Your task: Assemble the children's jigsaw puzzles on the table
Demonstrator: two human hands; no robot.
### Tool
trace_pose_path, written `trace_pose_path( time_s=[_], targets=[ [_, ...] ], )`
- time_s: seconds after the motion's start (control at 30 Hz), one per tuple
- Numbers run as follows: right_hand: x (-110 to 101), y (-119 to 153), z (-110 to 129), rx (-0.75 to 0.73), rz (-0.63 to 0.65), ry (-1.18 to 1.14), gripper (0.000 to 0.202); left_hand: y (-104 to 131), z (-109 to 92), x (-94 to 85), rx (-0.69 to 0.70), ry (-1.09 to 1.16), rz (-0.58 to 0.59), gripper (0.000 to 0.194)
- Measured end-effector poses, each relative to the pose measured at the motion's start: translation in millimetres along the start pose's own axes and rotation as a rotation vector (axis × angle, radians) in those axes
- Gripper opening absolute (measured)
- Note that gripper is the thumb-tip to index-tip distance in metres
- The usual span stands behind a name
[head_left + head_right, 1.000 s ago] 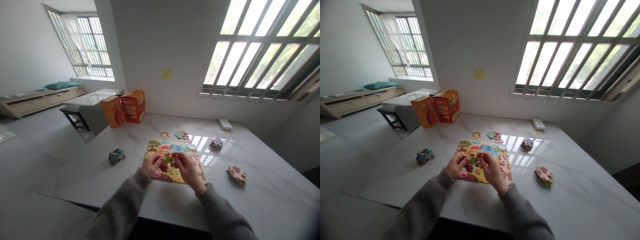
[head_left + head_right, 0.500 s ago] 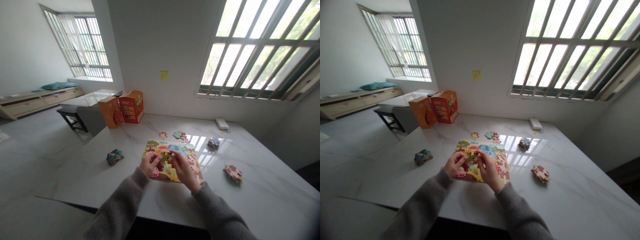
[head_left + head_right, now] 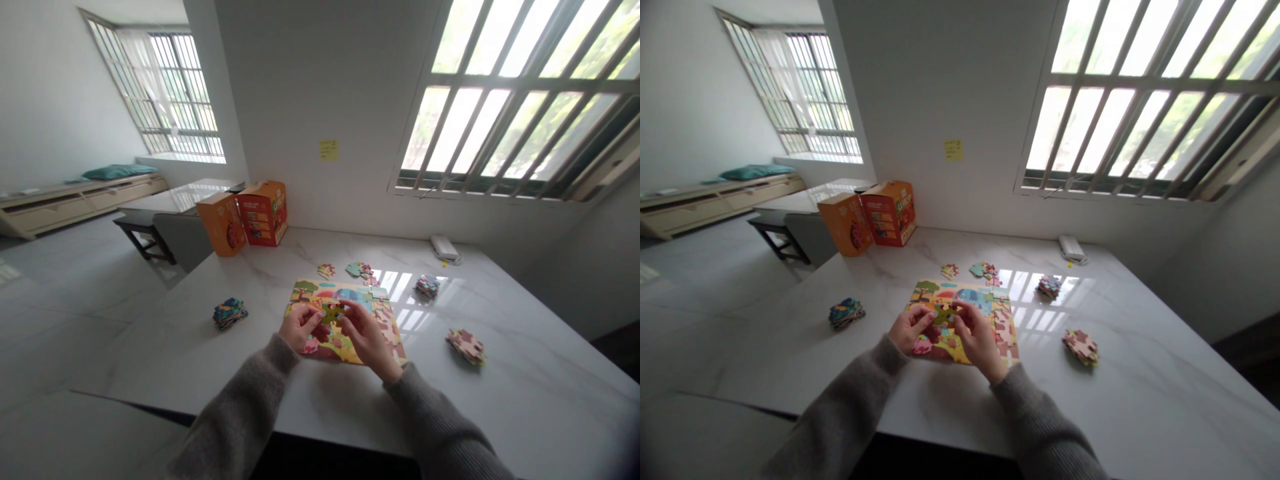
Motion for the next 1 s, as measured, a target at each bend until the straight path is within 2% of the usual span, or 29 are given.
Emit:
trace_pose_path(
  time_s=[0.17, 0.33, 0.47, 0.53, 0.6, 0.73, 0.8, 0.9, 1.0],
  targets=[
    [1.2, 2.3, -0.6, -0.108, 0.087, 0.244, 0.055, -0.3, -1.9, -1.8, -0.005, 0.015, -0.039, 0.052],
    [-1.3, 2.3, -4.9, -0.157, 0.102, 0.338, 0.054, -0.4, -1.4, -3.3, 0.007, 0.014, -0.041, 0.050],
    [-11.9, -1.7, 2.8, -0.228, 0.186, 0.451, 0.052, 0.1, -0.3, -2.4, 0.037, -0.029, -0.008, 0.046],
    [-29.1, -7.1, 5.1, -0.249, 0.210, 0.521, 0.049, 0.2, 0.8, -2.1, 0.064, -0.068, 0.009, 0.043],
    [-56.8, -14.2, 3.1, -0.250, 0.173, 0.590, 0.044, -0.3, 2.7, -3.4, 0.085, -0.087, 0.001, 0.040],
    [-120.3, -24.0, -16.4, -0.156, 0.127, 0.660, 0.040, -1.5, 6.8, -6.4, 0.096, -0.088, -0.021, 0.037],
    [-143.3, -24.6, -27.6, -0.110, 0.122, 0.712, 0.041, -1.7, 7.6, -7.0, 0.093, -0.090, -0.017, 0.037],
    [-158.5, -23.0, -37.9, -0.072, 0.134, 0.795, 0.043, -1.3, 7.5, -7.5, 0.090, -0.094, -0.015, 0.037],
    [-158.1, -22.2, -39.7, -0.069, 0.155, 0.844, 0.044, -0.6, 6.9, -7.6, 0.095, -0.100, -0.019, 0.037]
  ],
)
Point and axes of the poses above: each hand's wrist, its own y-axis away from the middle knuckle, its own x-axis out of the palm, z = x × y, the point moved 4 cm from there along -y, towards the middle knuckle, and after that the axes turned 6 degrees about -y, right-handed, at the moved point
